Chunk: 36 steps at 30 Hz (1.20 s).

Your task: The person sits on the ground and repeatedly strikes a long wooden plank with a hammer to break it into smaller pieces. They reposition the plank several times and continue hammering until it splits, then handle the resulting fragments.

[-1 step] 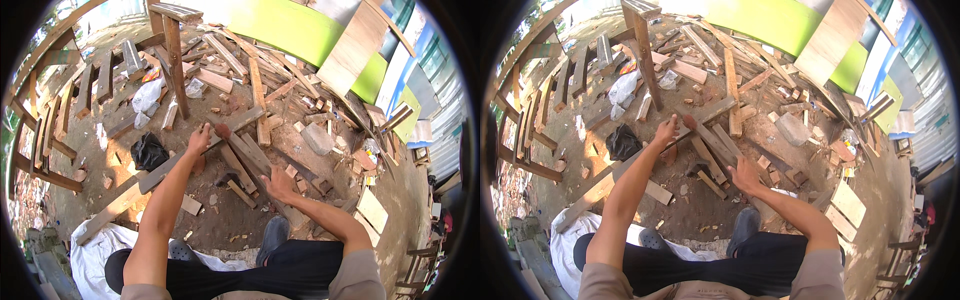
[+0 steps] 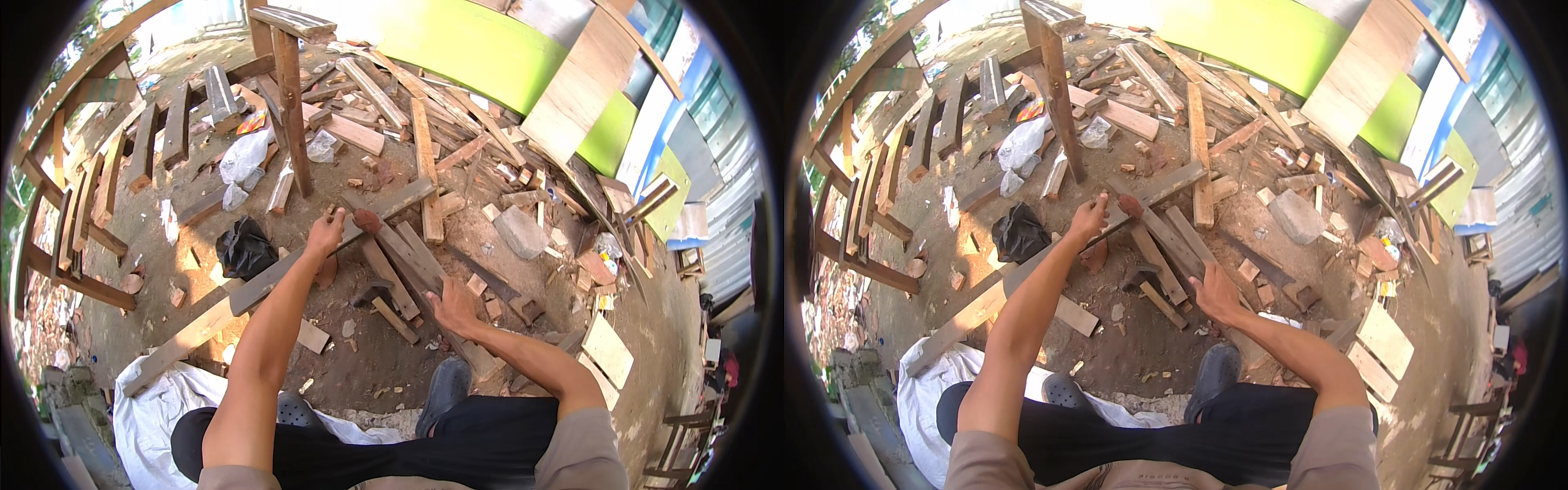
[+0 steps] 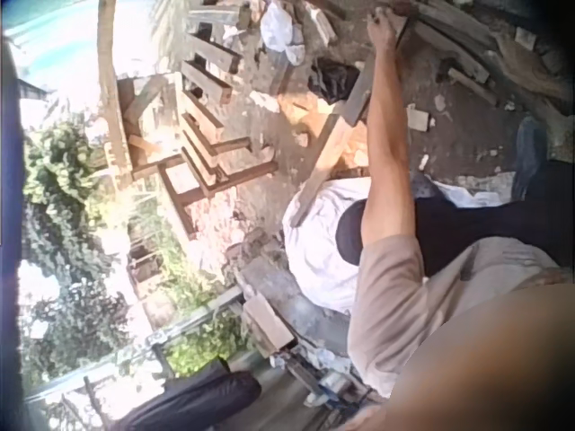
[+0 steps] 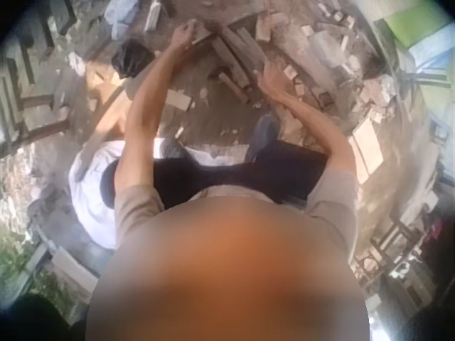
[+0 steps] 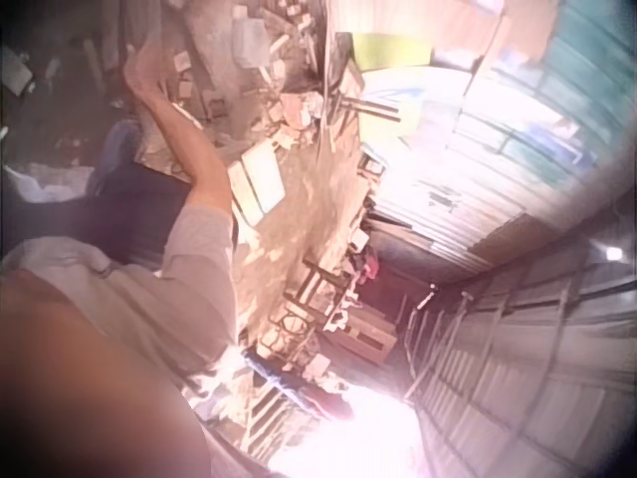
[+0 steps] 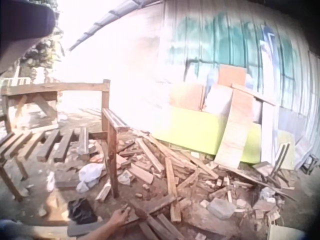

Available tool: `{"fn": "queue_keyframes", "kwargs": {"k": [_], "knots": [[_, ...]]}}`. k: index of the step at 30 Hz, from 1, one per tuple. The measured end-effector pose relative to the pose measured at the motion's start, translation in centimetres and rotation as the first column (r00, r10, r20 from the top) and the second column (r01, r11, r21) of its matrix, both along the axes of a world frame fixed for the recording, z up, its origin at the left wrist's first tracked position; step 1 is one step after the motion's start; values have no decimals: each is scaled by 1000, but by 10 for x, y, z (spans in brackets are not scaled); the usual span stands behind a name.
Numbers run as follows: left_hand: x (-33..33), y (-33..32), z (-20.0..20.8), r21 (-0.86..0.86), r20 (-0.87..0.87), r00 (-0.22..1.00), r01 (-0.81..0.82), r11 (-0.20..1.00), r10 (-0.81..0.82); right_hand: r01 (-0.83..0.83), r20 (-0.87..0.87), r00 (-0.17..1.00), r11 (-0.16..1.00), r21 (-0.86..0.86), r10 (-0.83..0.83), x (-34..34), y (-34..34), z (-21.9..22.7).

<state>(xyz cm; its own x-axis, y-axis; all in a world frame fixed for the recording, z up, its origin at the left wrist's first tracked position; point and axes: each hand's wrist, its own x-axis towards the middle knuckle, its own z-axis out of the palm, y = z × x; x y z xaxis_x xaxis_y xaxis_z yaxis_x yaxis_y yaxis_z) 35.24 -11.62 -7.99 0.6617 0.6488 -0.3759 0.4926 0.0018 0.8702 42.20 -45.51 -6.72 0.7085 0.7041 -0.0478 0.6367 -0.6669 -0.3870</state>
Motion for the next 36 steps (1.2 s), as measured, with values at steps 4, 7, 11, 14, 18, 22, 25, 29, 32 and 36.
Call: {"fn": "queue_keyframes", "kwargs": {"k": [4, 7, 11, 14, 18, 22, 25, 29, 32, 36], "knots": [[-16, 16, -4, 313, -195, 979, 2, 950, 62, 31, 43, 999, 999, 45, -33, 80, 46, 13], [-9, -3, 21, 375, -169, 984, 17, 927, 50, 128, 674, 629, 907, 400, -386, 236, 107, 106], [-30, -22, 20, 463, -203, 976, 25, 886, 79, 56, 583, 810, 998, 32, -64, 254, 125, 91], [-43, -40, 17, 479, -389, 921, 211, 852, -10, 49, 81, 996, 946, -320, -24, 228, 127, 16], [-38, -63, 20, 493, -657, 740, 566, 660, -143, -212, -264, 963, 768, -605, 58, 252, 110, -60], [-34, -62, 29, 479, -765, 630, 694, 538, -132, -157, -329, 944, 885, -438, 5, 234, 107, -74], [-7, -63, 30, 486, -759, 639, 684, 544, -124, -15, -366, 926, 961, -276, -91, 230, 102, -89], [21, -86, 13, 518, -720, 676, 675, 525, -158, 69, -389, 907, 967, -245, -163, 213, 99, -112], [23, -85, -4, 497, -758, 619, 753, 431, -207, 112, -494, 851, 982, -155, -175, 207, 104, -121], [39, -84, -6, 479, -751, 627, 734, 482, -206, 159, -486, 850, 979, -130, -202, 218, 104, -132]]}}
